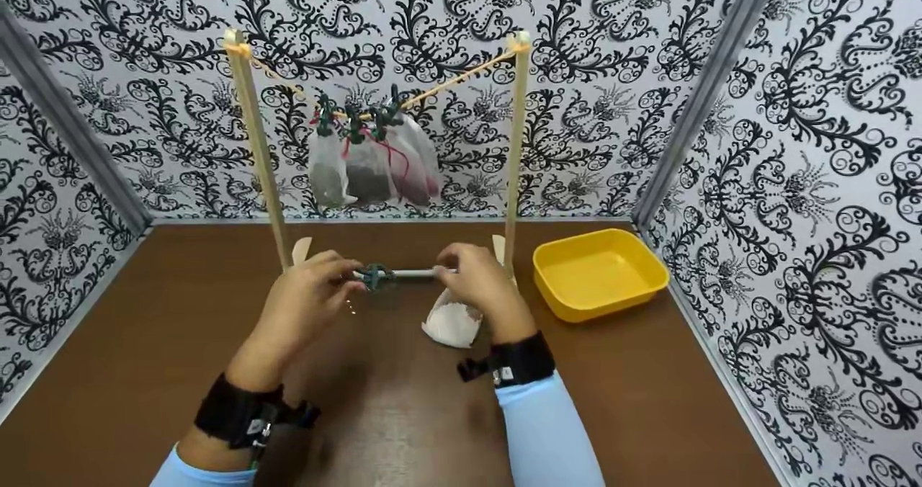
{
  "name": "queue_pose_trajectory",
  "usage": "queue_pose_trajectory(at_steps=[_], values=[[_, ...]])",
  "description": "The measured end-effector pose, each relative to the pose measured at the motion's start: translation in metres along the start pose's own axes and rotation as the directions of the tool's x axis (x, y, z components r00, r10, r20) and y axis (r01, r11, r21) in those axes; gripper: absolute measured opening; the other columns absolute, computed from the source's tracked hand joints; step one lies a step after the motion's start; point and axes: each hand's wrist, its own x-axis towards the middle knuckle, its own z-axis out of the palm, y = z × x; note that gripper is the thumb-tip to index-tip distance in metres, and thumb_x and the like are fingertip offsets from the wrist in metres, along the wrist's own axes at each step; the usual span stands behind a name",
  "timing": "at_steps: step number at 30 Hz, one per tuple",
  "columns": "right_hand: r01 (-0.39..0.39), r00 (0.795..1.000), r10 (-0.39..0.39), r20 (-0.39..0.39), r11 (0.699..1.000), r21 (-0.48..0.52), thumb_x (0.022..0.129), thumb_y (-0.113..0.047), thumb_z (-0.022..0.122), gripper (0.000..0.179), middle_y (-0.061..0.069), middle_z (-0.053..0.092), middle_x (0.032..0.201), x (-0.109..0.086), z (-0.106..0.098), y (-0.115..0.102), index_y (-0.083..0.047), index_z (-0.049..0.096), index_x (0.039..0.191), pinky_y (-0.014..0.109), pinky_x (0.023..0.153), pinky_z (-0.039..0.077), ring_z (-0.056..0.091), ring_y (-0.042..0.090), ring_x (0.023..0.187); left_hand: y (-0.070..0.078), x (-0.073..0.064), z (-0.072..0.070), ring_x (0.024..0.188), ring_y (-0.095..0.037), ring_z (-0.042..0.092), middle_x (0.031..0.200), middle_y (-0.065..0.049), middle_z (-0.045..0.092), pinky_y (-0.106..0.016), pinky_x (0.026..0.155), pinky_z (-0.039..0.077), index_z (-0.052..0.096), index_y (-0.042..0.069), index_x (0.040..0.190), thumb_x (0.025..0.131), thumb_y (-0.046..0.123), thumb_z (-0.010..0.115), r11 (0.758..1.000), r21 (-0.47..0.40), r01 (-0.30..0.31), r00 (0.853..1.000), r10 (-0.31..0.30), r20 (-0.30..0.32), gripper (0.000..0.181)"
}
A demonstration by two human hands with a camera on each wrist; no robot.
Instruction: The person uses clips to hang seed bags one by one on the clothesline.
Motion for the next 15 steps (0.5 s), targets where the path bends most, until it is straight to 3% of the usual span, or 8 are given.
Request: queue_pose_trajectory(at_steps=[3,6,11,15], values=[[-0.116,0.993,0.116,-0.006,0.989,-0.093,0.109,-0.023,0.074,0.03,0.021,0.081,0.123,0.006,0.005,0.02,0.001,0.079,0.125,0.06,0.112,0.06,0.076,0.04,0.117,-0.002,0.0,0.0,0.08,-0.03,0.081,0.095,-0.003,0.077,-0.048,0.071,0.066,0.087,0.009,0.111,0.096,0.02,0.09,1.0,0.011,-0.005,1.0,0.005,-0.028,0.019],[-0.202,0.979,0.204,-0.011,0.958,-0.202,0.105,-0.026,0.078,0.03,0.022,0.082,0.112,0.008,0.012,0.036,0.003,0.081,0.114,0.058,0.101,0.062,0.075,0.038,0.102,-0.002,0.0,-0.001,0.079,-0.031,0.081,0.093,-0.002,0.077,-0.048,0.071,0.067,0.088,0.009,0.11,0.096,0.016,0.09,1.0,0.02,-0.005,0.999,0.006,-0.036,0.016],[-0.292,0.955,0.292,-0.045,0.907,-0.305,0.099,-0.035,0.084,0.036,0.02,0.079,0.096,0.01,0.024,0.052,-0.001,0.077,0.092,0.057,0.085,0.063,0.067,0.033,0.082,-0.004,-0.001,-0.001,0.08,-0.032,0.082,0.092,-0.002,0.078,-0.049,0.07,0.067,0.088,0.009,0.105,0.096,0.009,0.088,0.999,0.039,0.003,0.999,-0.001,-0.054,0.009],[-0.322,0.943,0.331,-0.028,0.891,-0.321,0.096,-0.033,0.088,0.033,0.017,0.08,0.101,0.012,0.03,0.061,-0.001,0.081,0.098,0.055,0.088,0.063,0.068,0.032,0.085,-0.005,-0.002,-0.001,0.08,-0.032,0.083,0.09,-0.002,0.078,-0.048,0.068,0.067,0.089,0.01,0.102,0.095,0.007,0.088,0.998,0.062,-0.008,0.996,0.014,-0.086,0.007]])
